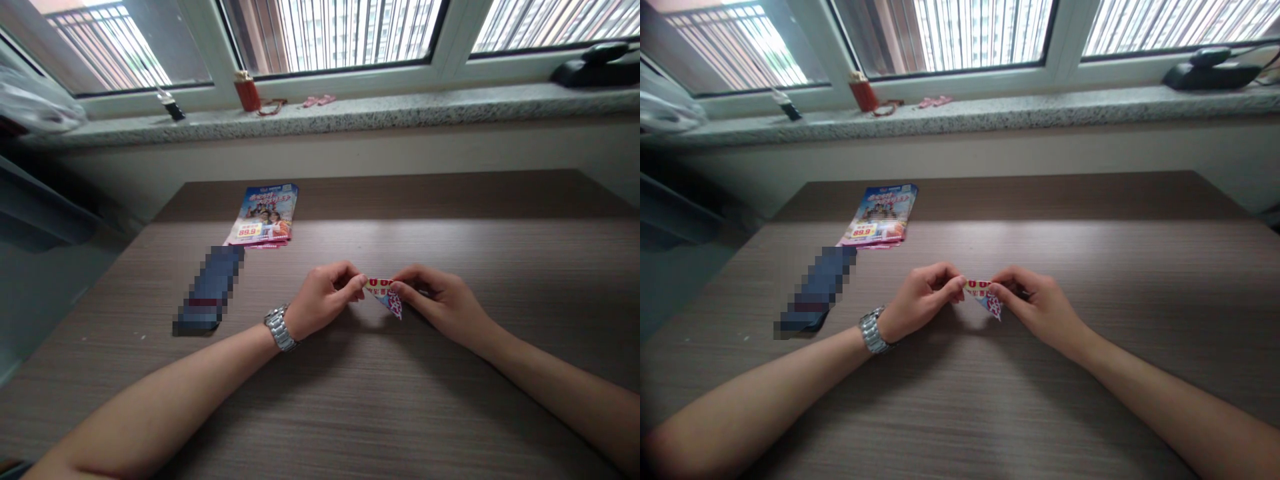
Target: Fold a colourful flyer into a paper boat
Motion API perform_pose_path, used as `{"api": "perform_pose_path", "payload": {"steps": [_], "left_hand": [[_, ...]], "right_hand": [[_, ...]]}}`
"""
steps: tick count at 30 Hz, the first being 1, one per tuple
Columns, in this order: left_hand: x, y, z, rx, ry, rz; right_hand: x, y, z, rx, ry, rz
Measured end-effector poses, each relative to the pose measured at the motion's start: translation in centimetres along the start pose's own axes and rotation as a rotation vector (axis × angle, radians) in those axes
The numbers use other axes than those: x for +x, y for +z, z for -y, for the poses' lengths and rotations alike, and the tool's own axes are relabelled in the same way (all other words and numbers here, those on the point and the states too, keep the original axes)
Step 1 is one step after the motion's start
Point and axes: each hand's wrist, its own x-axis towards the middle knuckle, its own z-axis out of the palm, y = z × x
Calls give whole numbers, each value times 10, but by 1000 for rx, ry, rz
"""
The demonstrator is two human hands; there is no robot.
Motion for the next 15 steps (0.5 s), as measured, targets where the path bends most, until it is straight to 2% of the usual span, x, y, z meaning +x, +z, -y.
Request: {"api": "perform_pose_path", "payload": {"steps": [6,15], "left_hand": [[1,1,3,44,49,-17],[2,1,8,-91,41,-18]], "right_hand": [[1,-2,0,-6,14,2],[0,-1,3,8,13,40]]}}
